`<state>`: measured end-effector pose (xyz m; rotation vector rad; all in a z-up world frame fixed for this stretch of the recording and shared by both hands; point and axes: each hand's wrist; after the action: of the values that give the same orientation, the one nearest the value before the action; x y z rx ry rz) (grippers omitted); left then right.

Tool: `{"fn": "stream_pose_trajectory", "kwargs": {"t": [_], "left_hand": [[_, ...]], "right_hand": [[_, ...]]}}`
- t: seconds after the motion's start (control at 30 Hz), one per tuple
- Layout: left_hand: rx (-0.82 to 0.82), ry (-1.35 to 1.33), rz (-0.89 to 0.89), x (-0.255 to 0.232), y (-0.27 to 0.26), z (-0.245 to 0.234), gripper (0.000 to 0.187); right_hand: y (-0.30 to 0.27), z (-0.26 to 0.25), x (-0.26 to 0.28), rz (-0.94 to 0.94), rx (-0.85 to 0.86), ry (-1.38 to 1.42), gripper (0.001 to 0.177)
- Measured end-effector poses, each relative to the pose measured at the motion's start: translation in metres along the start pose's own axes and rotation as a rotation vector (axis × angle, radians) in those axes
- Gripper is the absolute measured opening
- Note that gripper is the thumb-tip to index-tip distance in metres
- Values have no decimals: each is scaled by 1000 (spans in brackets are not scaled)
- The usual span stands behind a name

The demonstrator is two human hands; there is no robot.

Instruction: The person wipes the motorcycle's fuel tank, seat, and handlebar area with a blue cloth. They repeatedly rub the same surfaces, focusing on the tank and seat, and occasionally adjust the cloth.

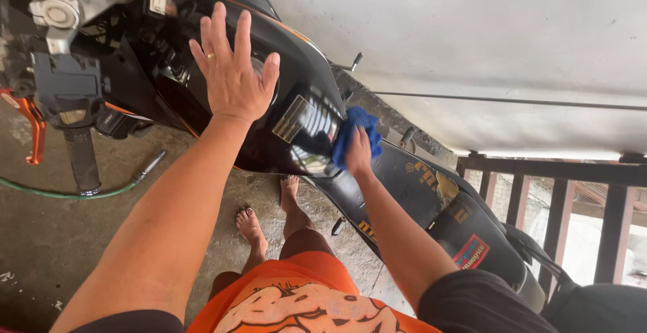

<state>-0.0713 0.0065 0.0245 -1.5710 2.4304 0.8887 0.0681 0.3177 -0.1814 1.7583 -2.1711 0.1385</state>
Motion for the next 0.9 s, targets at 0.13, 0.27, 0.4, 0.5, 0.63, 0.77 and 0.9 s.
{"fn": "stream_pose_trajectory", "kwargs": {"t": [0.13,0.27,0.4,0.5,0.63,0.77,0.9], "left_hand": [[-68,6,21,6,1,5,71],[-177,-113,6,8,-7,6,66],[-267,-152,197,14,-11,-4,64],[-237,-142,275,6,-34,-7,53],[-223,-160,369,-20,-67,-24,42],[-210,-236,511,-69,-76,-35,42],[-1,-321,399,-94,-55,-45,39]], "right_hand": [[77,-53,141,181,-51,231,48],[78,-116,235,-236,9,10,55],[19,-124,194,-443,92,43,62],[-20,-109,112,-401,44,136,69],[-1,-96,87,-28,168,193,88],[55,-111,180,181,251,70,77],[71,-133,284,-394,140,-215,77]]}}
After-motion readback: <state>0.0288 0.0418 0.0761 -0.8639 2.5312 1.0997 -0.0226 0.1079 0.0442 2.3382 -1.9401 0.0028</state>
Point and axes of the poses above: each hand's wrist, its own y-axis towards the middle knuckle, its own z-axis out of the palm, x = y × z, and after that the axes turned 12 degrees about z, right-handed
